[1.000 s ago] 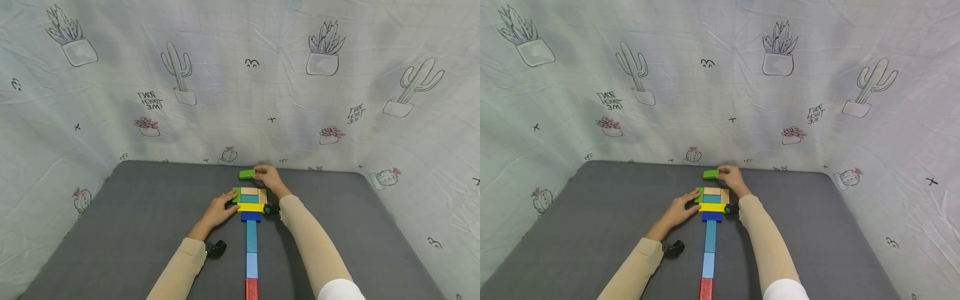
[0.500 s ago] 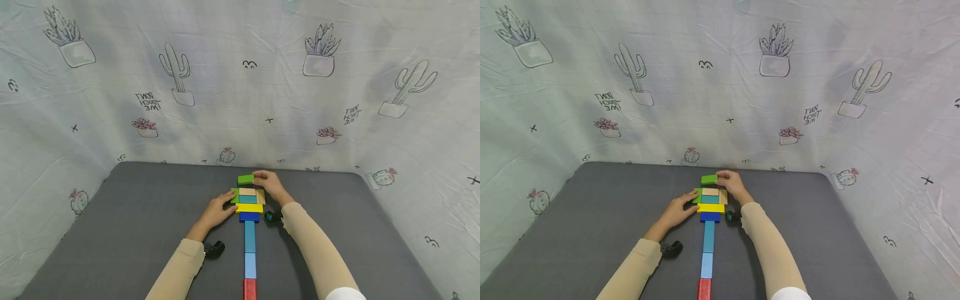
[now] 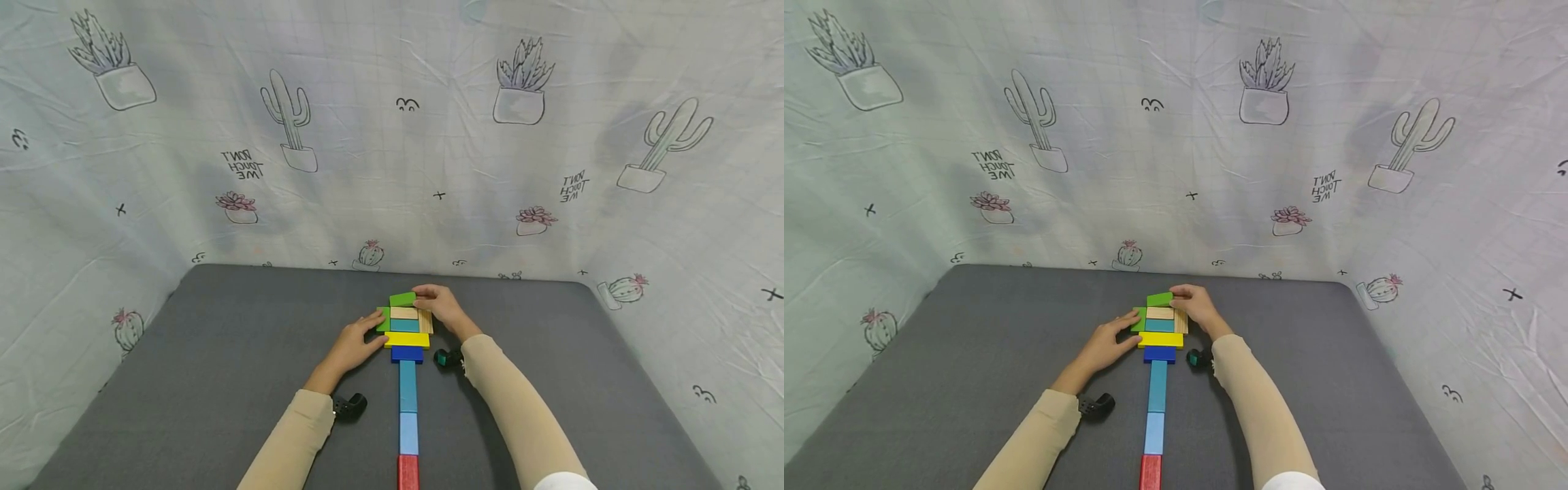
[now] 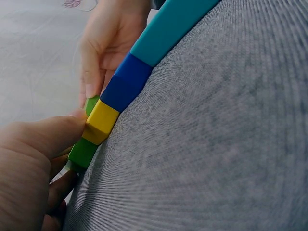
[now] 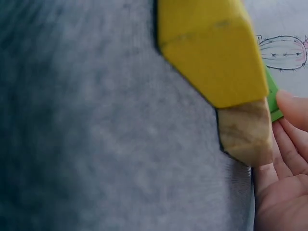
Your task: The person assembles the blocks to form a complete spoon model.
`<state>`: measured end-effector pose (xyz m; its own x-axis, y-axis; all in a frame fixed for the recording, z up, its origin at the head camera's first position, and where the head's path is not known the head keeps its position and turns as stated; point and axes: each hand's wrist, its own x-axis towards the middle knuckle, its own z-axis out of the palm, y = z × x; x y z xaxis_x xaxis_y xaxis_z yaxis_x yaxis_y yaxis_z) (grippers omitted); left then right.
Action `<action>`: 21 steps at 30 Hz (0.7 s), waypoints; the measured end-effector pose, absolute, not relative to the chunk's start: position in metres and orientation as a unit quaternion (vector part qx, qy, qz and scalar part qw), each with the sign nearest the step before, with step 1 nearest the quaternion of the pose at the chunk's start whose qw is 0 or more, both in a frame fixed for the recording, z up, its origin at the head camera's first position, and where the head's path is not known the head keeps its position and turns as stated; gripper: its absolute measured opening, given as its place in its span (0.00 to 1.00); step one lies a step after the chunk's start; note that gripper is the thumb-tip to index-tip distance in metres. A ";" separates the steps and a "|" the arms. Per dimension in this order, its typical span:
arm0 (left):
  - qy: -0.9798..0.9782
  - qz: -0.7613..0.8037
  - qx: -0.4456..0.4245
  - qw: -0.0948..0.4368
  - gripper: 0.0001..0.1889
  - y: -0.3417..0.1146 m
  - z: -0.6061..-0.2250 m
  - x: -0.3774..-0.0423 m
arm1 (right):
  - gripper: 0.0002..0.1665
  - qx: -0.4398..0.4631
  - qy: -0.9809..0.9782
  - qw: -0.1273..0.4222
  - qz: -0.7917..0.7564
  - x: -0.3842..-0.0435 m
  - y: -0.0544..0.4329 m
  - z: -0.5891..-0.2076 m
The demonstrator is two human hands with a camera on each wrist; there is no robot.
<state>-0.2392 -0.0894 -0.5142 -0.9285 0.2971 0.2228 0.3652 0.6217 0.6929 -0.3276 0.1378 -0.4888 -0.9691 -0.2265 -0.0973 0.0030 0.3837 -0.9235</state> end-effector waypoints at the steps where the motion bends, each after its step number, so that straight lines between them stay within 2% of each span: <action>1: -0.900 -0.393 -0.183 0.042 0.28 -0.089 -0.514 -0.239 | 0.21 -0.071 0.826 0.104 -0.549 -0.328 0.138 -0.489; 13: -0.905 -0.385 -0.174 0.042 0.28 -0.089 -0.515 -0.240 | 0.20 -0.110 0.854 0.103 -0.498 -0.326 0.142 -0.491; 21: -0.904 -0.387 -0.176 0.041 0.28 -0.089 -0.515 -0.240 | 0.19 -0.100 0.847 0.093 -0.514 -0.322 0.144 -0.495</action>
<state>-0.2400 -0.0890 -0.5146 -0.9350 0.2865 0.2092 0.3492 0.6395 0.6849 -0.3222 0.1440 -0.4953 -0.9626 -0.2654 -0.0541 -0.0746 0.4519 -0.8890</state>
